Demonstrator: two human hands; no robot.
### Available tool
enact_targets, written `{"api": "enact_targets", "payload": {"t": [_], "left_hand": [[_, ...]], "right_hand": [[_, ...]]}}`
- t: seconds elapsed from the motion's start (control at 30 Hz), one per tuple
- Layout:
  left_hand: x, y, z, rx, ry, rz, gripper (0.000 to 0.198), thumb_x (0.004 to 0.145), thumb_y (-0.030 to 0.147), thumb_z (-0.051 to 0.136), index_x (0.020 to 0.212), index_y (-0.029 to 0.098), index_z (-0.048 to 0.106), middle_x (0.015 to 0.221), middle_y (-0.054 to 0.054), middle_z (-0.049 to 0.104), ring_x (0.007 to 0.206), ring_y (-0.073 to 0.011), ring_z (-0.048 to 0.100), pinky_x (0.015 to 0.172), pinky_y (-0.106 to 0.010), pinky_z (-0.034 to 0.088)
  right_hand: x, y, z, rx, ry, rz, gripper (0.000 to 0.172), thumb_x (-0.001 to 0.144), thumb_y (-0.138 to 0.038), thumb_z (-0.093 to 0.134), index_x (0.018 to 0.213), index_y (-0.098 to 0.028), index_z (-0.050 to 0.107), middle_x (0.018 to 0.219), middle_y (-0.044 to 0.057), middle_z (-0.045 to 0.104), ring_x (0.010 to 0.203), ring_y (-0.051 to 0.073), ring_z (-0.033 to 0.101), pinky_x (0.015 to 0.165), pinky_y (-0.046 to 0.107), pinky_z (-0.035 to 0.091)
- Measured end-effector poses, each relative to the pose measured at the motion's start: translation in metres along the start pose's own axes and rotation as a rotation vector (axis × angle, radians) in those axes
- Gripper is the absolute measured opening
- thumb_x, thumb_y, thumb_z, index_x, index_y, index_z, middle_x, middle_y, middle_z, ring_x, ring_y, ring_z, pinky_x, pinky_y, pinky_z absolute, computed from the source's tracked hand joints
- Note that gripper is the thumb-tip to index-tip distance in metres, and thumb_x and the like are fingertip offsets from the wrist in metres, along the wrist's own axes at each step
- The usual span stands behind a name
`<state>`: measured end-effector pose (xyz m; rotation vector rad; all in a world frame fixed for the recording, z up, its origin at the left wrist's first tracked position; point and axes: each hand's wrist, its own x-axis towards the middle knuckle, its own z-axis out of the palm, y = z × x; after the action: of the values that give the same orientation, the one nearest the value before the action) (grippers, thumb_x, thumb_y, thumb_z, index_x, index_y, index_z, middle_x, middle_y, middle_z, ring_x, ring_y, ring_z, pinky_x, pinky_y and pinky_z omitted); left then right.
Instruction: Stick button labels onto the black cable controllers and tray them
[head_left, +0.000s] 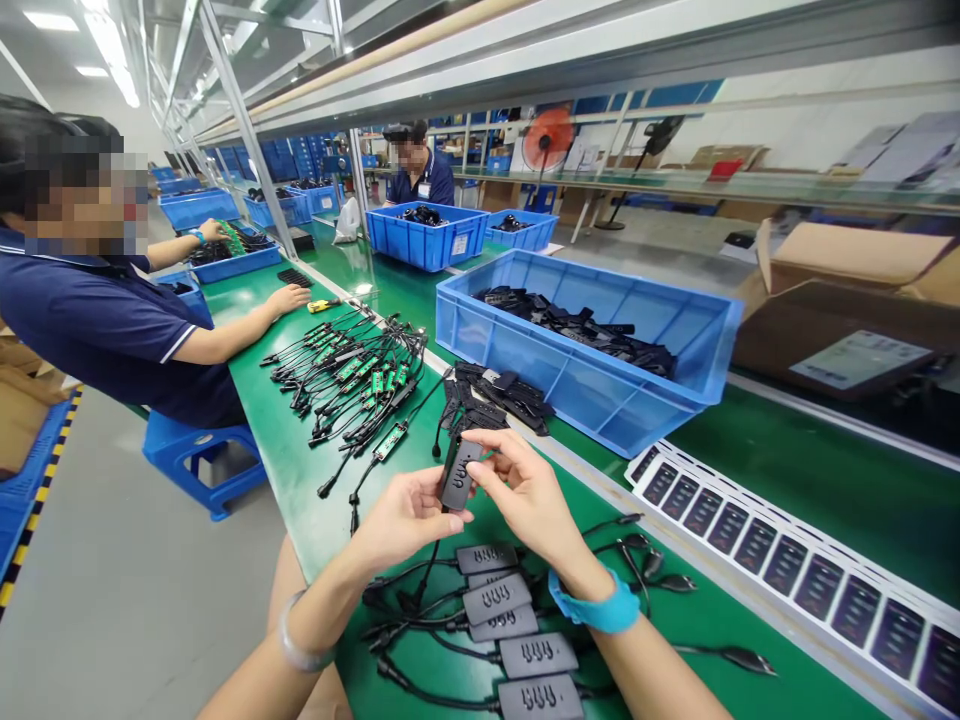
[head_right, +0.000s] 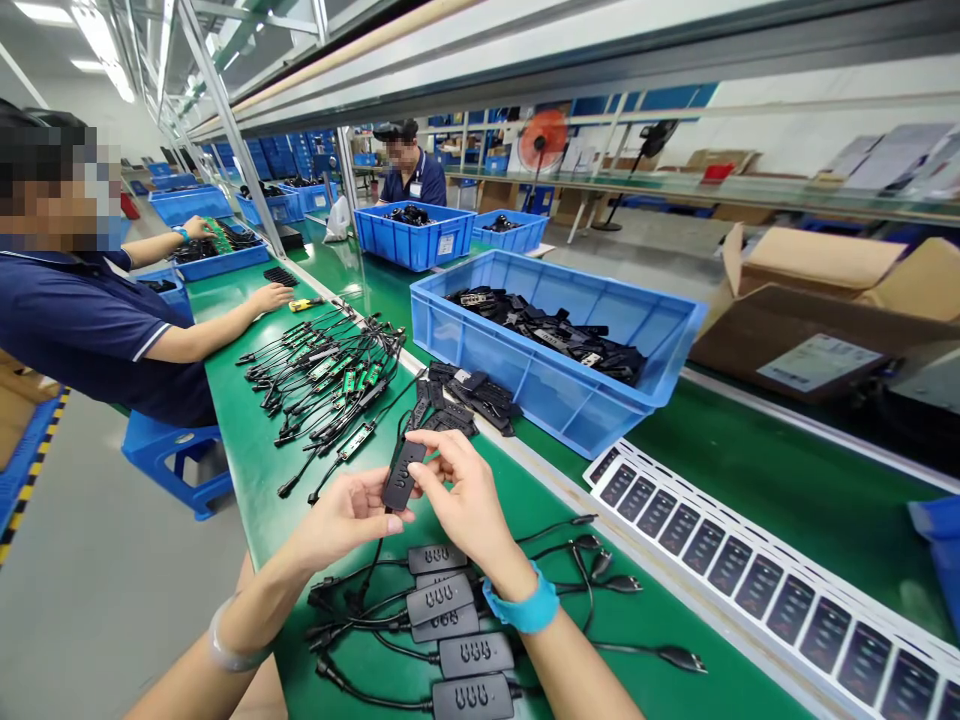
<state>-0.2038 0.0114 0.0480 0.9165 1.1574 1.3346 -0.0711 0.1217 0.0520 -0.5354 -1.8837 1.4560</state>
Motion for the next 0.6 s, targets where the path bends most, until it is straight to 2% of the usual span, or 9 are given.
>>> {"api": "enact_targets", "payload": {"t": [0.07,0.13,0.23,0.33,0.47,0.6], "left_hand": [[0.0,0.0,0.002,0.048,0.015,0.012,0.046,0.069,0.035,0.082,0.106,0.012,0.067,0.095,-0.007,0.069,0.08,-0.0168,0.063,0.077,-0.03,0.051],[-0.001,-0.001,0.004,0.14,0.051,0.039,0.041,0.076,0.039,0.076,0.104,0.012,0.066,0.094,-0.007,0.068,0.075,-0.0161,0.062,0.066,-0.026,0.05],[-0.004,-0.001,0.005,0.342,0.073,0.106,0.035,0.089,0.041,0.058,0.112,0.015,0.063,0.099,-0.008,0.068,0.076,-0.0163,0.063,0.063,-0.025,0.049],[-0.008,0.0,0.007,0.568,0.086,0.166,0.032,0.096,0.035,0.046,0.12,0.017,0.058,0.095,-0.005,0.071,0.071,-0.0142,0.063,0.066,-0.025,0.05],[-0.012,0.007,0.01,0.724,0.114,0.181,0.024,0.097,0.033,0.044,0.102,0.017,0.062,0.071,0.0,0.066,0.056,-0.0118,0.058,0.06,-0.023,0.045],[-0.012,0.014,0.005,0.699,0.019,0.134,0.03,0.095,0.038,0.047,0.108,0.018,0.064,0.087,-0.004,0.062,0.071,-0.0141,0.059,0.058,-0.022,0.047]], "right_hand": [[0.0,0.002,0.0,0.017,-0.004,0.011,0.026,0.087,-0.032,0.06,0.112,-0.026,0.062,0.097,0.003,0.051,0.065,0.013,0.059,0.062,0.03,0.054],[0.0,0.003,0.0,0.088,0.003,0.06,0.035,0.085,-0.035,0.062,0.119,-0.028,0.055,0.099,0.002,0.048,0.063,0.011,0.059,0.059,0.029,0.054],[0.002,0.002,-0.002,0.165,-0.023,0.117,0.043,0.087,-0.045,0.058,0.124,-0.027,0.048,0.1,0.002,0.051,0.062,0.011,0.057,0.053,0.027,0.049],[0.003,0.0,-0.006,0.09,-0.111,0.087,0.034,0.092,-0.05,0.049,0.107,-0.021,0.059,0.086,0.002,0.056,0.068,0.015,0.054,0.059,0.028,0.045],[0.001,-0.003,-0.006,0.05,-0.057,0.059,0.035,0.09,-0.053,0.051,0.084,-0.02,0.061,0.072,0.0,0.053,0.063,0.014,0.046,0.058,0.027,0.039],[0.004,-0.011,-0.015,0.282,-0.009,0.093,0.034,0.081,-0.054,0.06,0.089,-0.021,0.062,0.079,0.003,0.06,0.064,0.014,0.049,0.052,0.025,0.037]]}}
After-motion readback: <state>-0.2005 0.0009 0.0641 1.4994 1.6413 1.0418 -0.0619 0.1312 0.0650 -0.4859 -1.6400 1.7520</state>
